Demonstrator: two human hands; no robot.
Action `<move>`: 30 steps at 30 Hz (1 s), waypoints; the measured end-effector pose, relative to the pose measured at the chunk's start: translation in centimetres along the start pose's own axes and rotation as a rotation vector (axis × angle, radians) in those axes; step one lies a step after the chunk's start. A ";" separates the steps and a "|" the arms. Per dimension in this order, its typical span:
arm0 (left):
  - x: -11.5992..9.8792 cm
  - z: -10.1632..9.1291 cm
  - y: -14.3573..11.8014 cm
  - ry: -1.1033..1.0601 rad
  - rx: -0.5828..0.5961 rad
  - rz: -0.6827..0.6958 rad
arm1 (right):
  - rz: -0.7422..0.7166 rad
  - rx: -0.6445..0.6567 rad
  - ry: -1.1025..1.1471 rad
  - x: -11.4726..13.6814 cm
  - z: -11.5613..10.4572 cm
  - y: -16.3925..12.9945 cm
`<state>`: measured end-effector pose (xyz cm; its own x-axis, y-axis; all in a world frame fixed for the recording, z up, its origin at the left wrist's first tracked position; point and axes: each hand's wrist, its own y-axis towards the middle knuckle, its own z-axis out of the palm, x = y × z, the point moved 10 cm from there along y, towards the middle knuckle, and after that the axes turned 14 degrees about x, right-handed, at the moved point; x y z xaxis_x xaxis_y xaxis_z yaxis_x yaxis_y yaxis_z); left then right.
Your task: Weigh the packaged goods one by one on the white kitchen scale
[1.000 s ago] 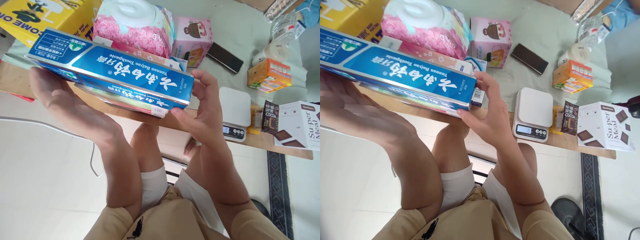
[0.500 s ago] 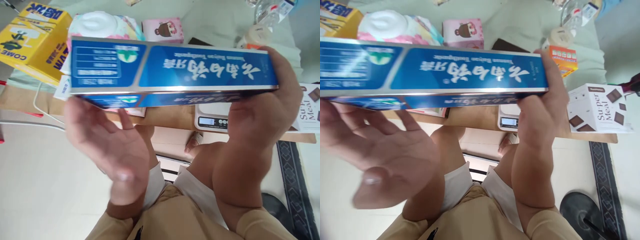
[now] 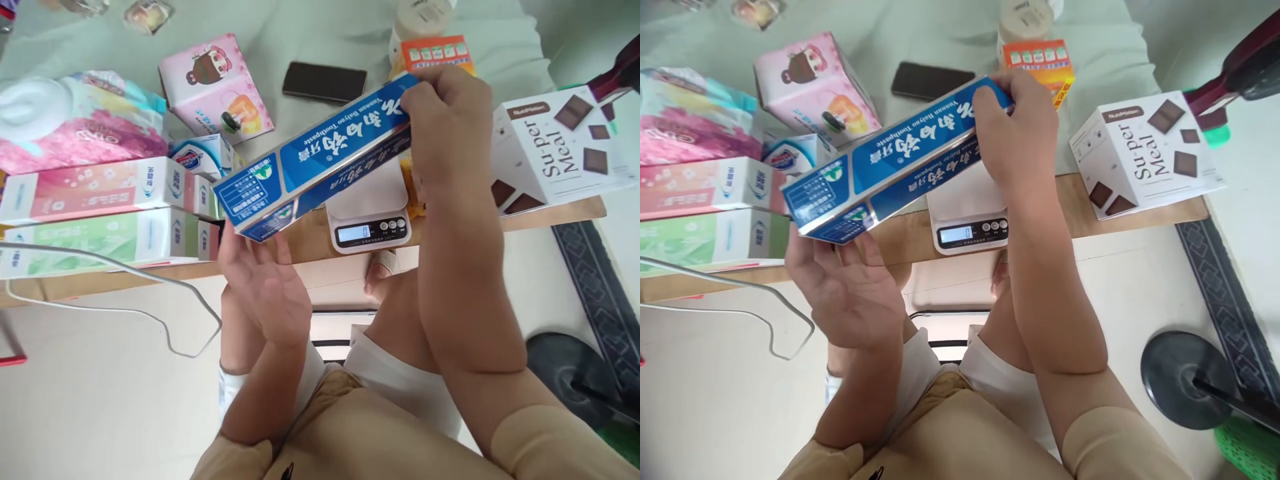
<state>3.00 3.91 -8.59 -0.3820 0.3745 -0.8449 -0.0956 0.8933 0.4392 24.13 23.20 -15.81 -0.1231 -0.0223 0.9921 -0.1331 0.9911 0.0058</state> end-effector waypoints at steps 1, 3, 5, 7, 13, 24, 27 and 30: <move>0.3 0.4 -0.4 0.010 -0.002 0.002 | 0.058 -0.019 0.001 -0.4 -0.1 0.0; 0.8 1.0 -1.2 0.032 -0.026 0.002 | 0.145 -0.008 0.001 -0.9 0.2 -0.1; 1.3 1.6 -2.1 0.045 -0.035 -0.016 | 0.187 0.047 -0.023 -1.1 1.0 -0.1; 1.9 2.2 -2.7 0.033 -0.013 -0.054 | 0.239 0.073 -0.043 -1.4 1.4 -0.1; 3.1 3.0 -3.5 -0.011 0.052 -0.076 | 0.318 0.117 -0.078 -1.3 2.2 0.0; 4.2 1.5 -3.0 0.188 0.051 -0.017 | 0.027 -0.023 -0.060 1.2 -1.2 -1.3; 4.1 -0.1 -2.3 0.186 0.010 0.009 | -0.248 -0.182 -0.031 2.1 -4.2 -2.9; 3.7 -0.8 -2.0 0.220 -0.003 0.008 | -0.367 -0.265 0.040 1.2 -5.6 -4.4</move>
<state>1.00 3.33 -12.37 -0.5740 0.3179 -0.7546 -0.0944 0.8898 0.4466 30.10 19.55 -13.95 -0.0760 -0.3786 0.9224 0.0964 0.9180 0.3848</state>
